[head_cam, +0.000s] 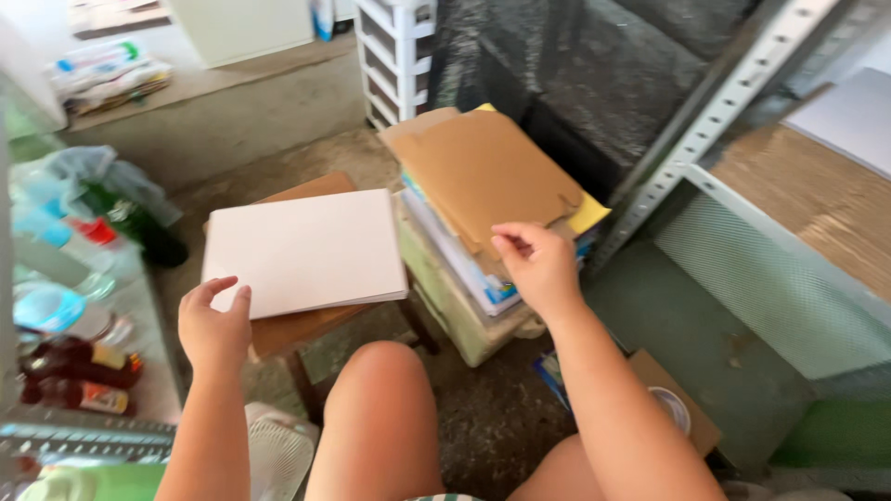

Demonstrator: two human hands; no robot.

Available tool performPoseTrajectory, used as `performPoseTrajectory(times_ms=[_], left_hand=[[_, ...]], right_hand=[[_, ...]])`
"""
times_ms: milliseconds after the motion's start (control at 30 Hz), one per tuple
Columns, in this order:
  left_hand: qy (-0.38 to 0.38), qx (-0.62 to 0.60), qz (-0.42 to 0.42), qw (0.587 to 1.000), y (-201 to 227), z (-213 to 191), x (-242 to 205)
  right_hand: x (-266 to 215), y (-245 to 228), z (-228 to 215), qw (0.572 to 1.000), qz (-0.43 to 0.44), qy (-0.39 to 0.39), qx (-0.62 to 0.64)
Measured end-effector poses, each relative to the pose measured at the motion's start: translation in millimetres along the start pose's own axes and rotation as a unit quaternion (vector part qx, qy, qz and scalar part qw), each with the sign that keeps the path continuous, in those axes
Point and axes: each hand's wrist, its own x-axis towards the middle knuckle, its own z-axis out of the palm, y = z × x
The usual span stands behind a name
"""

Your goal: The person repeatedly picks up flat cardboard pieces and white sheets from a pile on a stool and places them onto a metal shelf. The person alternates between handling cardboard and white sheets, stacking them in separate piles on the shelf.

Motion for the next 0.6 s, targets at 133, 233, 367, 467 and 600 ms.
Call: performPoseTrajectory(times_ms=[133, 233, 367, 467, 600], left_hand=[[0.022, 0.082, 0.0, 0.996, -45.1, -9.1, 11.5], [-0.02, 0.094, -0.03, 0.995, -57.7, -10.9, 19.9], [-0.077, 0.058, -0.085, 0.992, -57.8, -14.5, 24.6], [-0.089, 0.056, -0.11, 0.988, -57.4, -17.1, 26.6], [-0.099, 0.06, -0.129, 0.985, -57.8, -15.0, 28.3]], right_hand=[[-24.2, -0.2, 81.0, 0.992, 0.076, -0.086, 0.06], [-44.5, 4.8, 125.1, 0.969, 0.153, -0.167, 0.102], [-55.5, 2.9, 157.1, 0.96, 0.182, -0.211, -0.003], [-62.8, 10.5, 175.3, 0.961, 0.184, -0.198, -0.054], [-72.0, 27.6, 190.4, 0.968, 0.192, -0.151, -0.064]])
